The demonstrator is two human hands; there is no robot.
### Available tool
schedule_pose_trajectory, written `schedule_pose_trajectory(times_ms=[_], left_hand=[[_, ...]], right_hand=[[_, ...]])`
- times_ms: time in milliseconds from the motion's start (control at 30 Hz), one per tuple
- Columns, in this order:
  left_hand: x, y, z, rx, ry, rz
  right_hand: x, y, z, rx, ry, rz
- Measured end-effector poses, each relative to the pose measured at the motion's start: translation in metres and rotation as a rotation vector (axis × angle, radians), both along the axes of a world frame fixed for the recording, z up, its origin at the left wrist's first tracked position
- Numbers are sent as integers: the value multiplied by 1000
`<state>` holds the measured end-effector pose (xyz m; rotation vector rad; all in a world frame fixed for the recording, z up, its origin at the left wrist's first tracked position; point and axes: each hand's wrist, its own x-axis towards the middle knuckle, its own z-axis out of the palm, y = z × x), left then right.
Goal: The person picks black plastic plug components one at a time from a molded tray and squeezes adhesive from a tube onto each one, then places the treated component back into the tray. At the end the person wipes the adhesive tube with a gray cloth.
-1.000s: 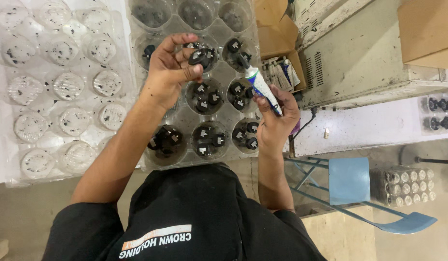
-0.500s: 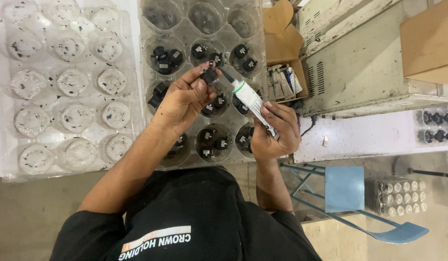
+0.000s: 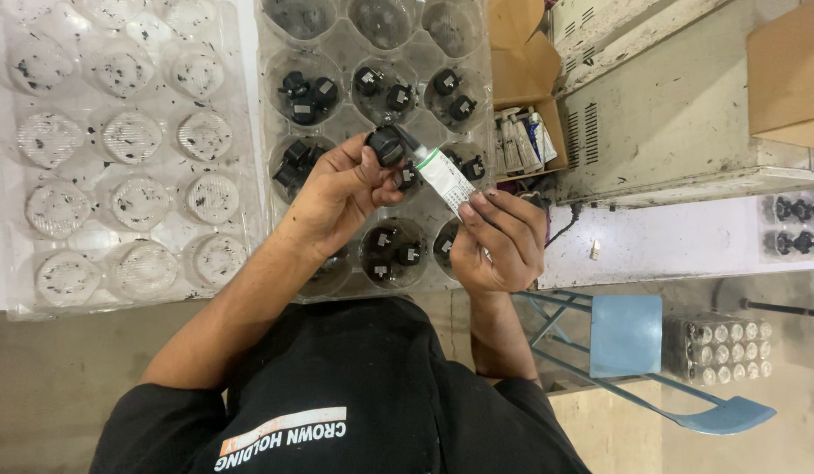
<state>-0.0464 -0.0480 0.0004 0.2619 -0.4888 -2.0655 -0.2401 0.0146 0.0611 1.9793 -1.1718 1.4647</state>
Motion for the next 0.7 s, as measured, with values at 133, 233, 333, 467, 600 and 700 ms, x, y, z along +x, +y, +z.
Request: schedule_pose_trajectory(times_ms=[133,233,333,467,600,700], left_hand=[[4,0,1,-32,-9,-28],[3,0,2,-11,6,-46],[3,1,2,-3,15,-56],[3,0,-1,-29,1,-45],[2,-1,-3,-38,-13,-36],[3,-1,-2,-26,-41,-31]], right_hand=[[-1,1,0,18,29,19],[-1,2,1,25,72,19],[0,3,1,26,101,22],[-1,4,1,20,113,17],[-4,5,0,28,104,31],[-6,5,-1,24,88,38]])
